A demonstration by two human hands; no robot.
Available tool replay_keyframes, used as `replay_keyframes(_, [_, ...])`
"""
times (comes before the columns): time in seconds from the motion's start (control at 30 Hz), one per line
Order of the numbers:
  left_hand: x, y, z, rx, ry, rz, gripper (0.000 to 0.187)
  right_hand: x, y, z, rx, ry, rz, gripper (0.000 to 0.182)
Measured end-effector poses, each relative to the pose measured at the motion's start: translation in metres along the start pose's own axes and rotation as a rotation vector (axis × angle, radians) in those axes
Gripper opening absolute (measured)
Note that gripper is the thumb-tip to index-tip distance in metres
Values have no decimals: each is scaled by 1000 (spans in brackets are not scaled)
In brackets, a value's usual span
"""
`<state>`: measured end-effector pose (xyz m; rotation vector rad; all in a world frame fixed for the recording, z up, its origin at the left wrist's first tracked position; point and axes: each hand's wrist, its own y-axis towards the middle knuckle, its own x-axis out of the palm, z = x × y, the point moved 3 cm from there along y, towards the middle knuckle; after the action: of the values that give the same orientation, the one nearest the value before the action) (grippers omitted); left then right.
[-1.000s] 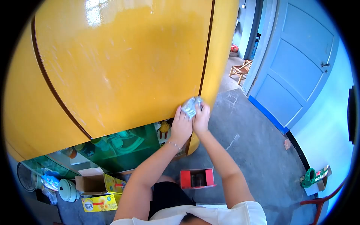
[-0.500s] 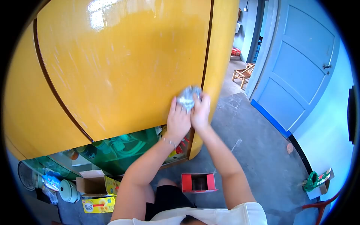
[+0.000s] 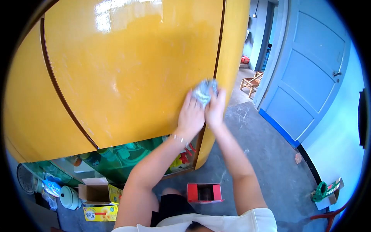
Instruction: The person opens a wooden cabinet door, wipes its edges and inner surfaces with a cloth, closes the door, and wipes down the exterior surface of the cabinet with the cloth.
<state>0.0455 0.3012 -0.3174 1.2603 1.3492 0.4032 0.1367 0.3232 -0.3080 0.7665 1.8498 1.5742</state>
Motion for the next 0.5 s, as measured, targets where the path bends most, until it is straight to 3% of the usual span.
replay_keyframes(0.03, [11,-25,5,37,-84,104,36,4,-36,9,62,22,-46,29])
replay_keyframes(0.07, [11,-22,5,39,-64,79,36,-2,-43,4,104,81,-92,29])
replay_keyframes(0.17, [-6,6,4,27,-90,-18,35,-13,3,-1,104,46,-71,29])
replay_keyframes(0.27, [-25,59,-3,35,46,111,30,-18,60,-1,115,36,-65,30])
replay_keyframes(0.3, [-25,59,0,30,97,16,30,-19,59,1,83,5,-61,30])
replay_keyframes(0.4, [-4,19,8,-16,-76,-87,33,-8,14,12,89,40,-73,33])
replay_keyframes(0.5, [11,-14,14,52,-59,99,32,-4,-24,17,144,81,-104,32])
